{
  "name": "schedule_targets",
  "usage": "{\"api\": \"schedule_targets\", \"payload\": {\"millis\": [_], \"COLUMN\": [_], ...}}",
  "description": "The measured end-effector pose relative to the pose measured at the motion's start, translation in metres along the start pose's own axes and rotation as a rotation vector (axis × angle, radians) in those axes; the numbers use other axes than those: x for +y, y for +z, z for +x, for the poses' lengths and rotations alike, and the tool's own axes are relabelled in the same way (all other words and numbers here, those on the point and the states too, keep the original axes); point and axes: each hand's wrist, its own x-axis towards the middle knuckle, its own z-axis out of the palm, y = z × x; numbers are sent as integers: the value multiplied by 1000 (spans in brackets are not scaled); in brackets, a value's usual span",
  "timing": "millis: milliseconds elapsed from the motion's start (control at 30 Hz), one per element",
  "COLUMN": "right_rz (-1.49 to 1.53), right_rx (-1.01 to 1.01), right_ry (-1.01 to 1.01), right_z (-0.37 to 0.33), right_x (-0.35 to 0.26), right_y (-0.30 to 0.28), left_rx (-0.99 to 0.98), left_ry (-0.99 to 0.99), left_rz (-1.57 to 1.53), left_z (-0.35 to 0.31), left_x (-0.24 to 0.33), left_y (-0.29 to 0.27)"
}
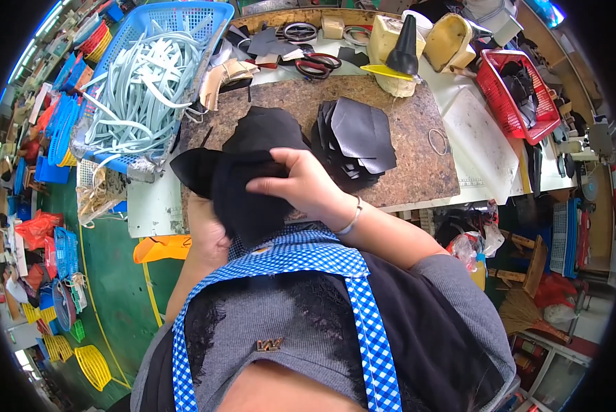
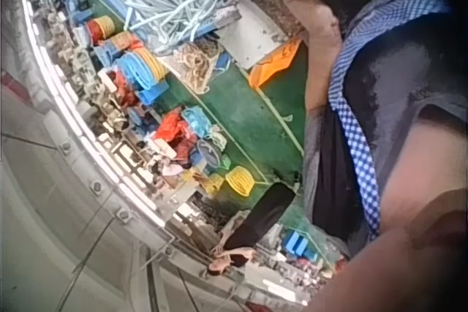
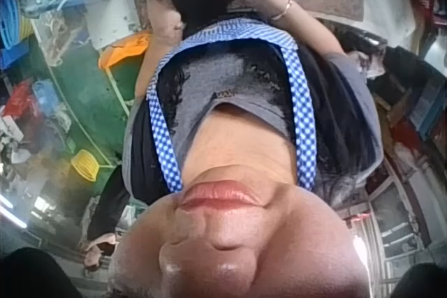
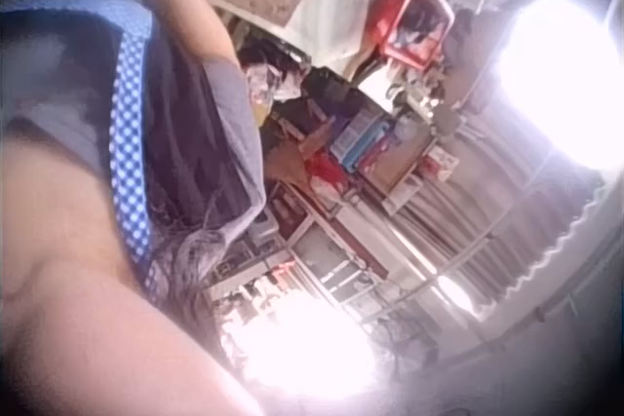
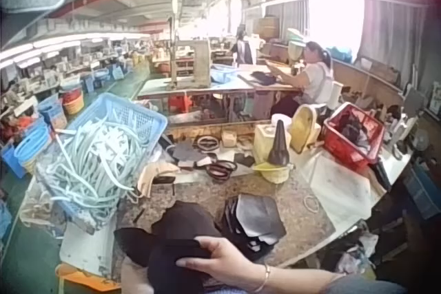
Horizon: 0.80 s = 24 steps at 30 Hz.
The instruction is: Sorting and inspecting black leather shoe upper components at a factory workbench.
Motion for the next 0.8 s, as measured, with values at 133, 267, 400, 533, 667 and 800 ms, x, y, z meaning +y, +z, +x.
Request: {"api": "schedule_targets", "payload": {"millis": [133,267,400,533,667,800], "right_rz": [161,459,269,372,122,-88], "right_rx": [154,-6,-42,163,-74,225], "right_ry": [-54,-63,31,155,-45,11], "right_z": [3,-4,-5,-8,-23,-22], "right_x": [-6,-24,-4,-9,-25,-19], "right_y": [-10,-26,-10,-18,-10,-22], "left_rx": [145,238,169,302,147,-258], "left_ry": [-22,-50,6,97,-73,-282], "left_rz": [-74,-31,291,162,318,382], "left_z": [3,6,1,2,-1,-8], "left_x": [8,16,6,4,3,-5], "left_y": [8,0,11,23,7,15]}}
